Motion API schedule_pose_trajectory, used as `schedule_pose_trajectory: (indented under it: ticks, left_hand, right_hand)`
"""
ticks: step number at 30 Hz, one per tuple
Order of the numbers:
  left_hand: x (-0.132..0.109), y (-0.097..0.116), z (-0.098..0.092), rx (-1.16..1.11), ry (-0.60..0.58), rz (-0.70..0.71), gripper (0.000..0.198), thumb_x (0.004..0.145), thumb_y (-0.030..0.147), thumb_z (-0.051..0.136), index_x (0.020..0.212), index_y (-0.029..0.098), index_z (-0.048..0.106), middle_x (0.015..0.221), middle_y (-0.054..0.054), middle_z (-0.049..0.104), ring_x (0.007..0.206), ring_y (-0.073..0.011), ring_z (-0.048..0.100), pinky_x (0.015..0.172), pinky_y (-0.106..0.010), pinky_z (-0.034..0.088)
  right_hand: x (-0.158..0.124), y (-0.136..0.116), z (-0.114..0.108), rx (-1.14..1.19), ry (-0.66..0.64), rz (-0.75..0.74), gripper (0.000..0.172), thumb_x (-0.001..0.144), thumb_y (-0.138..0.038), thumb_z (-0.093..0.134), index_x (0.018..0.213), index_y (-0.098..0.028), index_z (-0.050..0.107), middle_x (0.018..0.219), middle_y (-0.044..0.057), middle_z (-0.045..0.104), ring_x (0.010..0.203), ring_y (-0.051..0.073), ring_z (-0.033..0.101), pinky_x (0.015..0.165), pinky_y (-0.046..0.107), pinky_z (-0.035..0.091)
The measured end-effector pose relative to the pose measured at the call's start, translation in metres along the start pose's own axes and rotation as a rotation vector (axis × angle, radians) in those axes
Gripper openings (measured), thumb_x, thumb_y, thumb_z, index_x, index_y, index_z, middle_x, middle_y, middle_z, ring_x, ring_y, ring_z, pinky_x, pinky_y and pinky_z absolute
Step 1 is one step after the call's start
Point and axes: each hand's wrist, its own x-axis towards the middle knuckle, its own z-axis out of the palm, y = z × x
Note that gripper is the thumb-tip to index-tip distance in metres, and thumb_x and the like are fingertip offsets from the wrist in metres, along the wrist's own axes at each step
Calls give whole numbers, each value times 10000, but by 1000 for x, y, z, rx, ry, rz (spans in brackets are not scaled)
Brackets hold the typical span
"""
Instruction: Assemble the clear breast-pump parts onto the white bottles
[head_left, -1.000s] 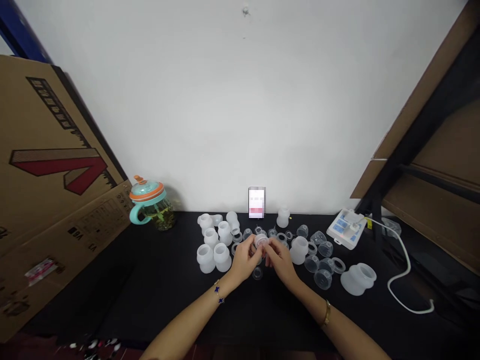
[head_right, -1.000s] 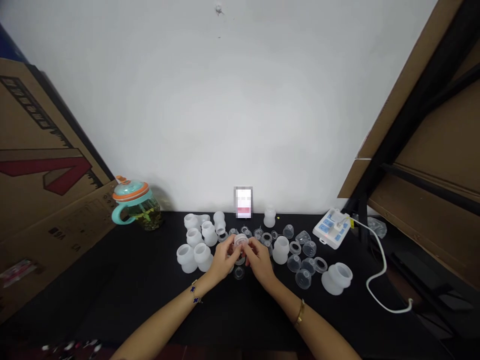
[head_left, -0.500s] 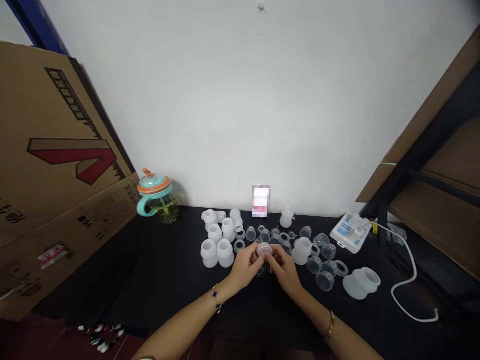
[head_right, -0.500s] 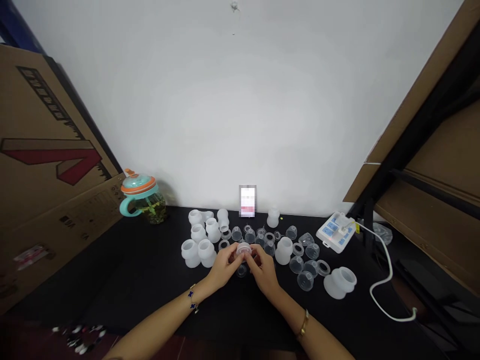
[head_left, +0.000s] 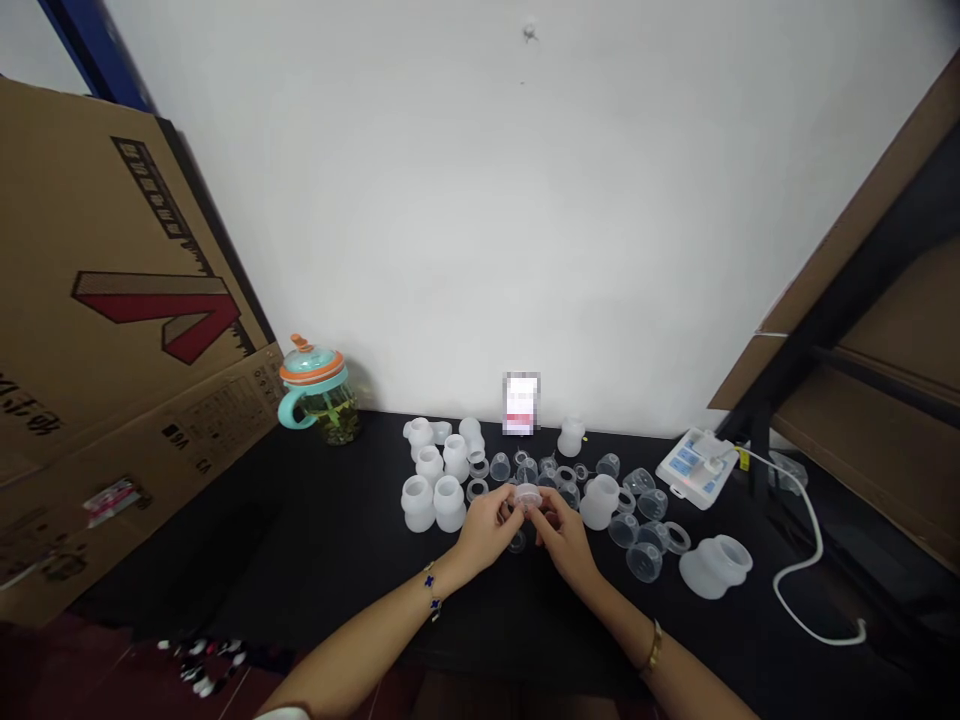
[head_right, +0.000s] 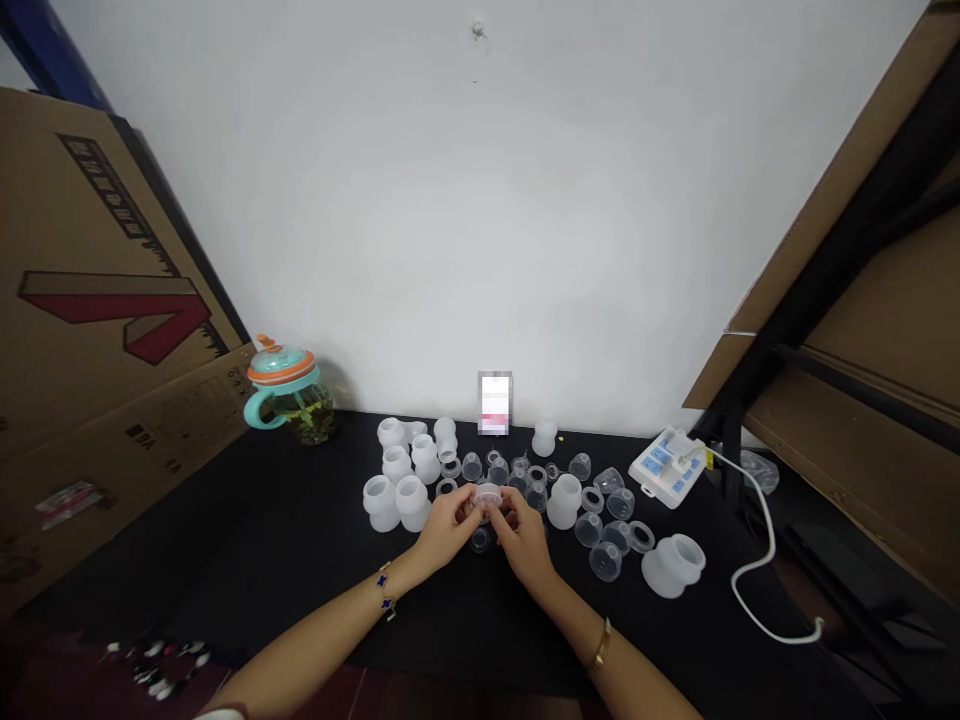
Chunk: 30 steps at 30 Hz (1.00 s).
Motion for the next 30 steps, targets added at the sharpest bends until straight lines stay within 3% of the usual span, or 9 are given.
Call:
schedule_pose_trajectory:
  ticks: [10,30]
  left_hand:
    - [-3,2,-2,189,-22,44,184,952,318,503,831,197,570,643,36,552,565,-127,518,552,-226,342]
    - [-4,4,-2,241,-25,29,135,898,285,539,792,201,540,570,65,515,506,-110,489,530,-220,294]
  right_hand:
    - [0,-5,-2,-181,22,-44,226,945,-404,548,1002,-207,644,780,-2,673,581,146,579,522,238,426]
    - [-1,-1,-2,-336,28,-79,196,942,-370,538,933,-203,641,699,-17,638,576,150,563,544,245,371]
